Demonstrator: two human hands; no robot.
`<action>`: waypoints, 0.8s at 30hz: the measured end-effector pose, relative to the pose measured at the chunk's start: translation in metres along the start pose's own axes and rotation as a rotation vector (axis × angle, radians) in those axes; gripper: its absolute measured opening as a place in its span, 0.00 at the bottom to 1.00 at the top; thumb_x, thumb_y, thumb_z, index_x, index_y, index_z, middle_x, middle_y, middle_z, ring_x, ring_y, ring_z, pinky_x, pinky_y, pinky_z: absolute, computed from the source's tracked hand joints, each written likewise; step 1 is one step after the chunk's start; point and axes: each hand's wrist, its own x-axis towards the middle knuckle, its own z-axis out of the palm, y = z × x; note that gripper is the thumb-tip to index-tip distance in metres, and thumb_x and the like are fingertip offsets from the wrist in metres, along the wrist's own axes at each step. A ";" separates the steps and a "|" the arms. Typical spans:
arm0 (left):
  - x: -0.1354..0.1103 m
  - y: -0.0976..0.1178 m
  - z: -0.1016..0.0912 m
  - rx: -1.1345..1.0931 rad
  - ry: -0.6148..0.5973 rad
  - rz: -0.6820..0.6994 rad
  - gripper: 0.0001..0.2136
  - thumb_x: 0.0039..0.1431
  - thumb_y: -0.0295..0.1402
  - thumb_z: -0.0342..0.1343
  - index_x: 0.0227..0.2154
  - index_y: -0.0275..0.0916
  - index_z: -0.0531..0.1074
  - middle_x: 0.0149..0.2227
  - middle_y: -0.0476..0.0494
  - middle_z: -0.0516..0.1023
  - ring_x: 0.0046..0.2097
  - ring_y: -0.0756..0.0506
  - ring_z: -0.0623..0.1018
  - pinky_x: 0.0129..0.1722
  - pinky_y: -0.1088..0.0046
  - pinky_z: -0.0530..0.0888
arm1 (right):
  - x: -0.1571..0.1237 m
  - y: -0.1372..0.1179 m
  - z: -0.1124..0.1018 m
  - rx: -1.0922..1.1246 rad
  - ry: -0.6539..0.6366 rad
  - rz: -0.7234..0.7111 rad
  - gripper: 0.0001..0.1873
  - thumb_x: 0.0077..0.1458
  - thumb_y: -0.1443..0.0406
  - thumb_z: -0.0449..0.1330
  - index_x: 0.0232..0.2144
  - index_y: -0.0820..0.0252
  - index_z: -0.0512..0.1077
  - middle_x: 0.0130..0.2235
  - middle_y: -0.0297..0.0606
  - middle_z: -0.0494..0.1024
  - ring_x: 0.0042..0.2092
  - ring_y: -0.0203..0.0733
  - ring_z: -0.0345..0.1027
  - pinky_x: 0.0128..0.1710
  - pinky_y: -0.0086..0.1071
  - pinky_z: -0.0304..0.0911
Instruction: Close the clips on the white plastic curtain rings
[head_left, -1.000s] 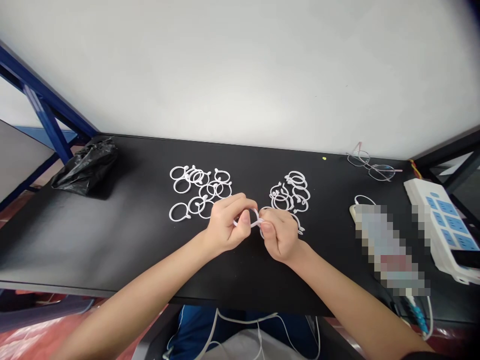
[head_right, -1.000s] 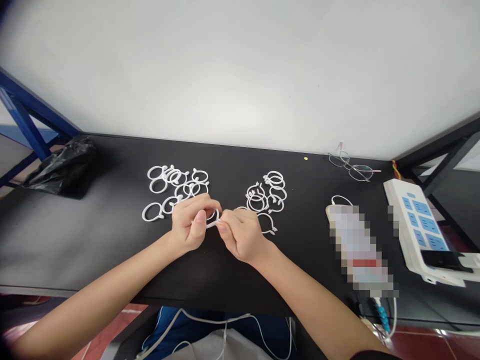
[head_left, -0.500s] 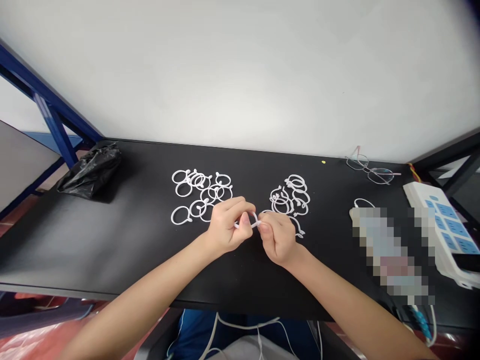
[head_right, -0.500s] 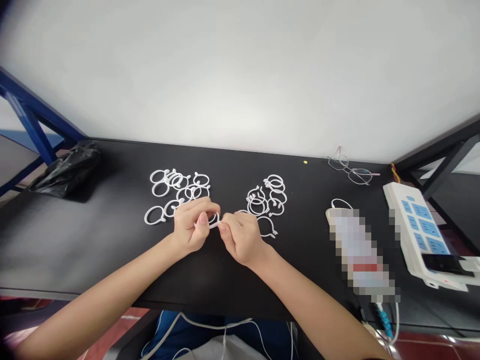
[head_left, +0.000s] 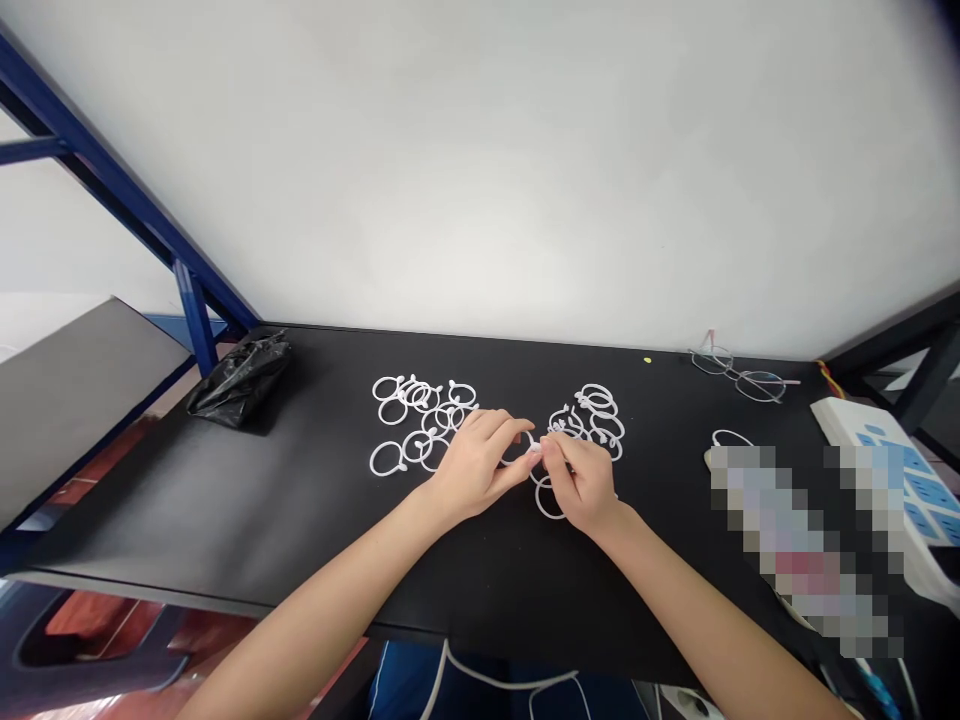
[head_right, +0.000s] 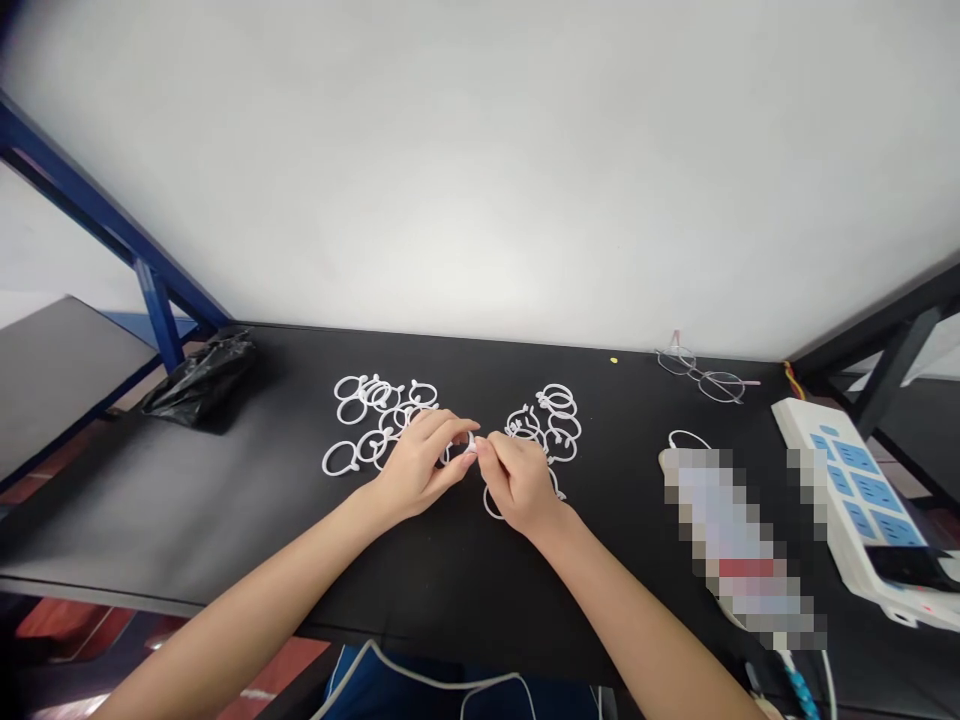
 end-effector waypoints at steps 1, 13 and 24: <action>0.001 0.000 0.000 0.027 -0.023 -0.011 0.14 0.67 0.41 0.46 0.44 0.37 0.70 0.34 0.43 0.75 0.36 0.46 0.74 0.42 0.65 0.70 | 0.001 0.001 -0.002 -0.009 0.014 0.016 0.18 0.64 0.69 0.48 0.21 0.57 0.57 0.18 0.27 0.57 0.18 0.30 0.51 0.20 0.28 0.49; 0.002 -0.021 0.002 0.364 -0.086 -0.095 0.10 0.64 0.40 0.53 0.35 0.37 0.70 0.32 0.44 0.74 0.36 0.44 0.73 0.42 0.61 0.69 | 0.008 0.014 -0.016 -0.046 0.148 0.132 0.22 0.65 0.67 0.50 0.18 0.58 0.55 0.16 0.27 0.59 0.18 0.29 0.52 0.20 0.28 0.49; 0.001 -0.037 -0.008 0.534 -0.023 -0.119 0.08 0.62 0.28 0.50 0.29 0.39 0.71 0.32 0.44 0.75 0.36 0.44 0.71 0.39 0.63 0.66 | 0.005 0.020 -0.014 -0.038 0.137 0.156 0.22 0.65 0.64 0.49 0.18 0.58 0.54 0.16 0.27 0.58 0.18 0.29 0.51 0.21 0.28 0.49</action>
